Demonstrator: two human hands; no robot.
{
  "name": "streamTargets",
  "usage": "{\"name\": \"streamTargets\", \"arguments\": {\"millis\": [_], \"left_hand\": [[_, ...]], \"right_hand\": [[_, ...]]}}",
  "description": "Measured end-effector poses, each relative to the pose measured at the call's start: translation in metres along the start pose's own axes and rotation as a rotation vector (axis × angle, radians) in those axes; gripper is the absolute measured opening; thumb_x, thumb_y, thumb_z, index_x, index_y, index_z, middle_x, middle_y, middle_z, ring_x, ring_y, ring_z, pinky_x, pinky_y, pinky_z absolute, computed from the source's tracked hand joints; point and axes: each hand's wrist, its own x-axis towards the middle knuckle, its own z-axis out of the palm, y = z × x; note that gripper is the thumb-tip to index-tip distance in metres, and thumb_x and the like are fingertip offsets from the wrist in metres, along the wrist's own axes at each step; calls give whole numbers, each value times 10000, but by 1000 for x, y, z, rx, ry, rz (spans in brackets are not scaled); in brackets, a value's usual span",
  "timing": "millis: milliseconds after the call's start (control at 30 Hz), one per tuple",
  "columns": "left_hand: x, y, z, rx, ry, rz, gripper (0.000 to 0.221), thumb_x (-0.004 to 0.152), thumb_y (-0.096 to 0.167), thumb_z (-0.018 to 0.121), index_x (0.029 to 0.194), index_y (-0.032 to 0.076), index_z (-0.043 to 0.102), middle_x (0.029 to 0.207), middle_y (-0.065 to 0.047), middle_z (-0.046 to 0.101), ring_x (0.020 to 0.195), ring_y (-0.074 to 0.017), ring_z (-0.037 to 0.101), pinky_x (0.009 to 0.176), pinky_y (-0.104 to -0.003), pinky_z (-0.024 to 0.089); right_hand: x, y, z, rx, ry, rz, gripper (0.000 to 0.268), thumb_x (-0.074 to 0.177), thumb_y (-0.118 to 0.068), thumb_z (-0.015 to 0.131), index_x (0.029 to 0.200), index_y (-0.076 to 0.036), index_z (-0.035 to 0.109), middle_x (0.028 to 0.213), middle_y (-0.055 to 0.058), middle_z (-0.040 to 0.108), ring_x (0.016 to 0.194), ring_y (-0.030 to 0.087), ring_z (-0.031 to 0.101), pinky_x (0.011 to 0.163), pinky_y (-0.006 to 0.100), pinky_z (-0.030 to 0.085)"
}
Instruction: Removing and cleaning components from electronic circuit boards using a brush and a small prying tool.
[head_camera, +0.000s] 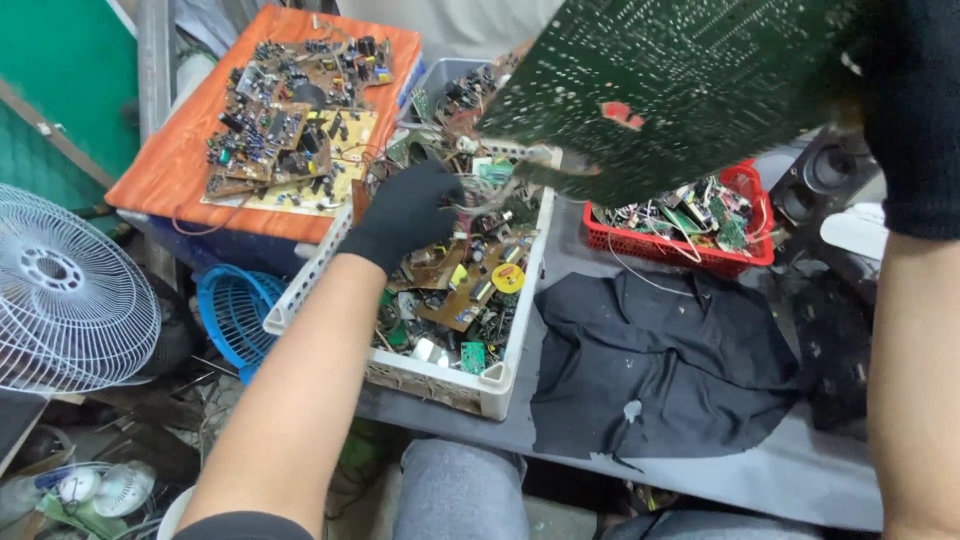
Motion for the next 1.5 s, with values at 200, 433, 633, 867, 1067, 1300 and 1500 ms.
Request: {"name": "streamTargets", "arguments": {"millis": [200, 433, 633, 867, 1067, 1300, 1500], "left_hand": [[-9, 11, -42, 309, -446, -397, 396, 818, 326, 754, 1178, 170, 700, 1218, -171, 632, 1109, -391, 634, 856, -528, 557], [-13, 121, -61, -45, 43, -346, 436, 800, 68, 477, 1161, 142, 709, 1195, -130, 670, 1026, -313, 643, 835, -489, 528], [17, 173, -26, -1004, -490, -606, 752, 795, 637, 421, 1232, 67, 645, 905, -117, 660, 688, -245, 625, 625, -341, 515], [65, 155, 67, -701, -523, -471, 700, 809, 544, 688, 1297, 46, 621, 1312, -217, 636, 1253, -374, 600, 958, -508, 531], [73, 153, 110, -309, -644, -235, 754, 814, 639, 615, 1341, 100, 621, 1439, -143, 566, 1384, -304, 482, 1163, -425, 367], [64, 146, 127, -98, -743, -94, 805, 853, 608, 568, 1419, 37, 535, 1486, -194, 508, 1415, -341, 433, 1187, -452, 320], [77, 123, 178, -101, -670, -46, 778, 846, 635, 587, 1343, 36, 612, 1428, -163, 570, 1381, -307, 468, 1143, -422, 372]], "right_hand": [[3, -142, -75, -119, 230, 131, 228, 1329, 99, 833, 1339, 226, 644, 1277, 414, 671, 1216, 557, 641, 1060, 563, 480], [-44, -194, -74, -177, 240, 165, 335, 1268, -244, 660, 1195, 40, 823, 945, 214, 639, 851, 393, 611, 756, 484, 468], [-139, -192, -45, -173, 86, 147, 487, 1016, -404, 808, 1263, 11, 748, 935, 222, 621, 795, 400, 605, 699, 495, 459], [-201, -223, -23, 58, -392, 335, 419, 907, -427, 673, 1130, -78, 612, 749, 155, 668, 853, 416, 674, 764, 491, 548], [-260, -228, 7, 26, -309, -6, 671, 896, -242, 642, 1519, -52, 483, 881, 197, 613, 841, 466, 638, 662, 507, 562], [-237, -259, -13, 108, -555, 231, 649, 839, -497, 732, 1353, -124, 598, 953, 107, 657, 847, 363, 662, 715, 452, 547], [-177, -274, -42, 115, -772, 413, 616, 748, -597, 810, 1067, -113, 602, 856, 96, 656, 857, 365, 694, 710, 455, 548]]}}
